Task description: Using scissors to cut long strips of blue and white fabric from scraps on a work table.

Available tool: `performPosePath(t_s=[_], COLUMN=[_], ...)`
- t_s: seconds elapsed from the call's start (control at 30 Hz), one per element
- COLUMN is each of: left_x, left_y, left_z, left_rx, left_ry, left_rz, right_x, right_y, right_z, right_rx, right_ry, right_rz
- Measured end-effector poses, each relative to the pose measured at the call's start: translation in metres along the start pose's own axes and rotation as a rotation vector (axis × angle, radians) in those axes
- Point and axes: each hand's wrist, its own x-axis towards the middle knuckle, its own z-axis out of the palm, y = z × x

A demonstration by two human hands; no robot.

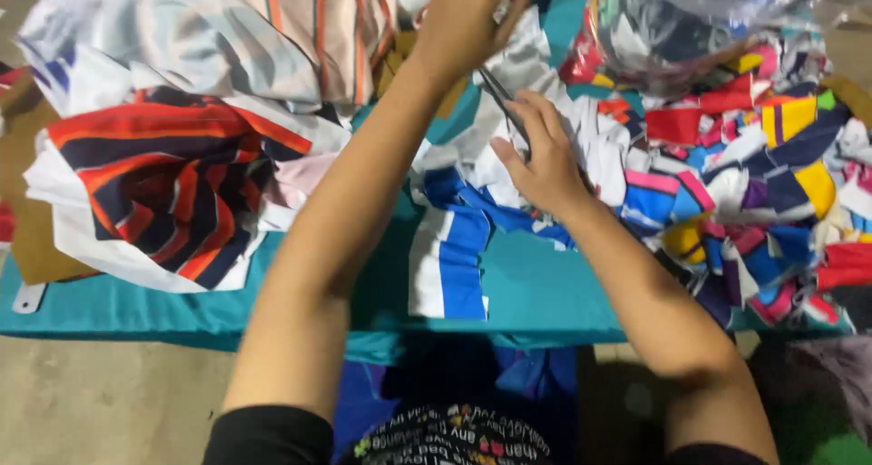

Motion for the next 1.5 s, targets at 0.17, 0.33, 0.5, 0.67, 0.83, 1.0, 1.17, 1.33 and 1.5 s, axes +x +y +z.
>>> performPosePath(t_s=[0.17,0.33,0.5,0.67,0.83,1.0,1.17,1.33,1.5], left_x=[-0.077,-0.14,-0.132,-0.135,-0.136,-0.122,-0.106,-0.105,-0.123], left_y=[0.061,0.06,0.056,0.05,0.047,0.061,0.083,0.088,0.08], left_z=[-0.029,-0.094,-0.121,-0.119,-0.12,-0.125,-0.122,-0.113,-0.108], left_rx=[-0.023,-0.294,-0.375,-0.52,-0.765,-0.861,-0.825,-0.829,-0.959], left_ry=[-0.467,-0.543,-0.604,-0.589,-0.494,-0.533,-0.519,-0.455,-0.495], left_rz=[0.16,0.044,-0.068,-0.238,-0.549,-0.61,-0.618,-0.69,-0.747], right_x=[0.02,0.015,0.05,0.045,0.021,0.022,0.022,0.021,0.007], right_y=[-0.052,-0.08,-0.092,-0.066,-0.043,-0.044,-0.053,-0.041,0.005], right_z=[-0.065,-0.081,-0.062,-0.014,0.014,0.013,0.006,0.007,0.025], right_rx=[-0.047,-0.442,-0.016,0.121,0.339,0.343,0.499,0.67,0.783], right_ry=[-0.465,-0.586,-0.492,-0.804,-0.471,-0.444,-0.513,-0.432,-0.101], right_rz=[-0.092,0.211,-0.044,0.148,0.119,0.062,0.16,0.405,0.514])
